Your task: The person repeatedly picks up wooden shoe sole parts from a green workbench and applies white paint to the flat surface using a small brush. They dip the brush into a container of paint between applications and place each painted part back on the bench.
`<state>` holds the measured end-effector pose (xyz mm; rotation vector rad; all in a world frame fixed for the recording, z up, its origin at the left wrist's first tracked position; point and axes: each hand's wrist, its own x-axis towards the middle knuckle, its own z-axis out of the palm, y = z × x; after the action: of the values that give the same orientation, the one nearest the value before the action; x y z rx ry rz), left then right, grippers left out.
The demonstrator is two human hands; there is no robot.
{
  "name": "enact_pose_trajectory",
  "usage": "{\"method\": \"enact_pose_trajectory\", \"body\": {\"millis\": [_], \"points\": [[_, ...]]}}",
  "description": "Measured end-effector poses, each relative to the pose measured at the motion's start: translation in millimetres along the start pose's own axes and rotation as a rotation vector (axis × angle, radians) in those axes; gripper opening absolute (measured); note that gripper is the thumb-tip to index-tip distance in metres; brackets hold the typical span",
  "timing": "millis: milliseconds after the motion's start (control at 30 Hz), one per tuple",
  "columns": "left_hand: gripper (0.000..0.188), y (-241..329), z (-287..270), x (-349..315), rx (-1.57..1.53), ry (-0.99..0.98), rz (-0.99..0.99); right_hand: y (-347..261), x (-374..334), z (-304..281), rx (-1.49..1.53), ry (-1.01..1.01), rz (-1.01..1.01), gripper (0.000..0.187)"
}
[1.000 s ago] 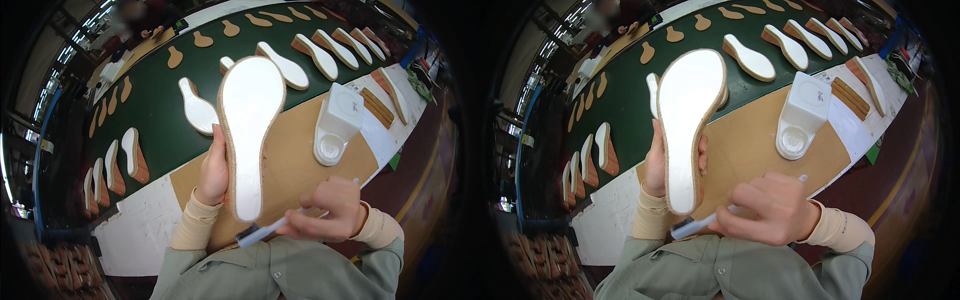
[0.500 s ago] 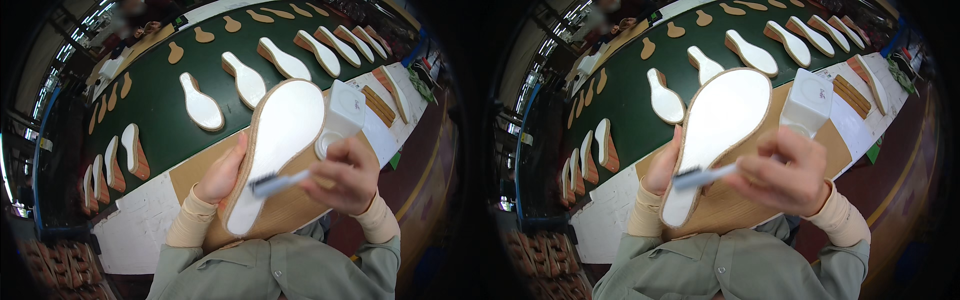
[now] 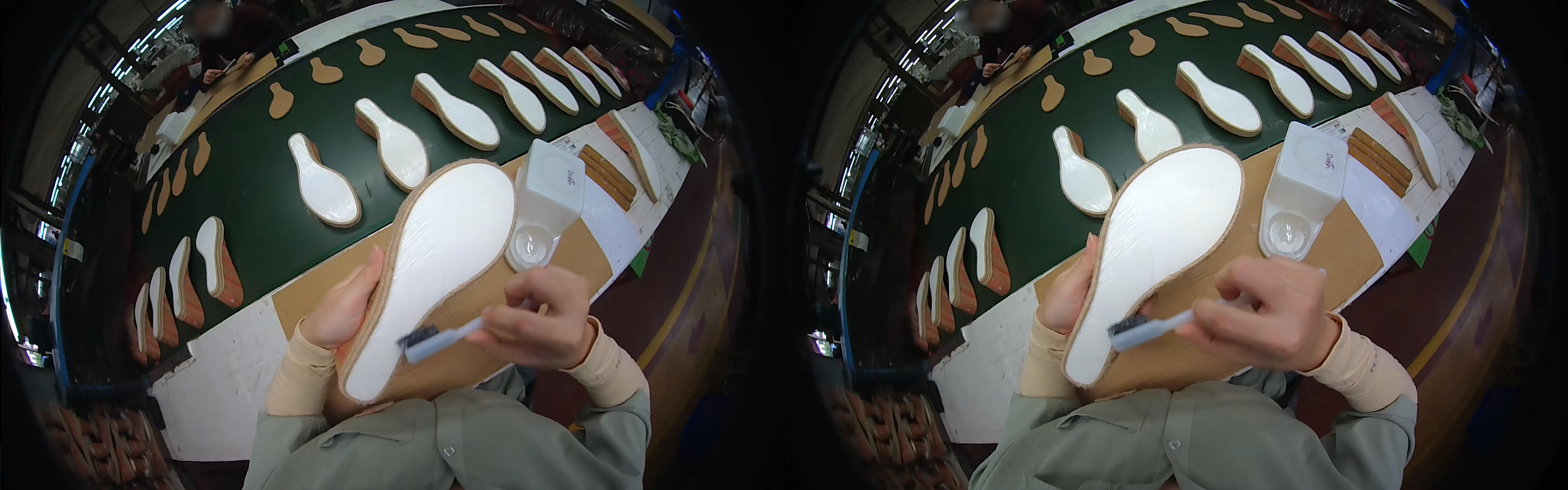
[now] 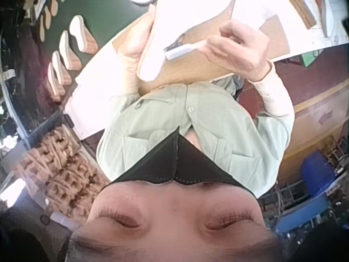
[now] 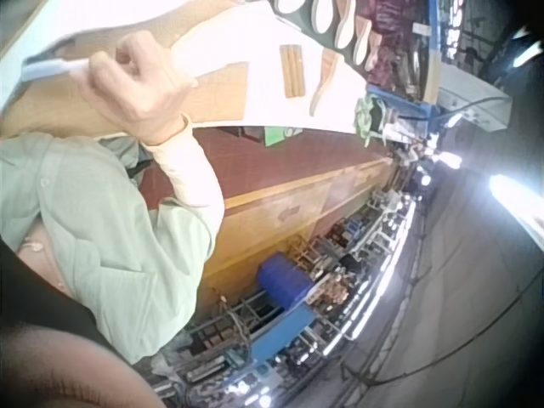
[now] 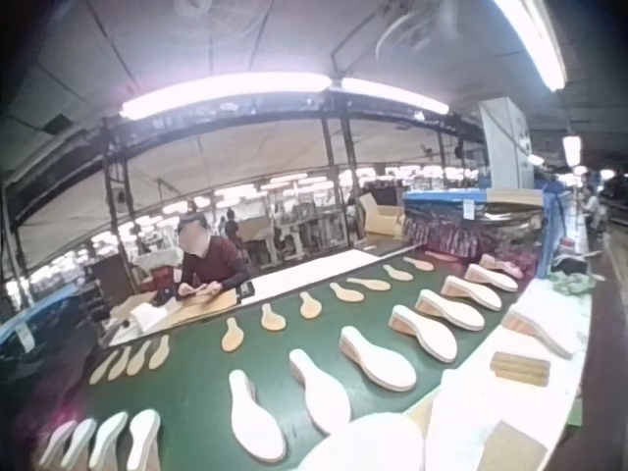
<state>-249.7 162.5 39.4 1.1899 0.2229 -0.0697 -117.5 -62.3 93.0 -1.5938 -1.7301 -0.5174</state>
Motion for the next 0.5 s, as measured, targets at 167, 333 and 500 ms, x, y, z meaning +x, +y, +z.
{"method": "enact_pose_trajectory", "body": {"millis": [167,333,500], "points": [[0.069,-6,-9,-5,0.117,0.019,0.022,9,6,-10,-0.116,0.166,0.128,0.024],[0.072,-4,-11,-5,-0.112,-0.059,0.004,11,-18,-8,-0.003,-0.034,0.087,0.025],[0.064,-4,-19,14,0.013,0.104,0.361,15,-44,-16,0.323,0.227,0.591,0.019]]}}
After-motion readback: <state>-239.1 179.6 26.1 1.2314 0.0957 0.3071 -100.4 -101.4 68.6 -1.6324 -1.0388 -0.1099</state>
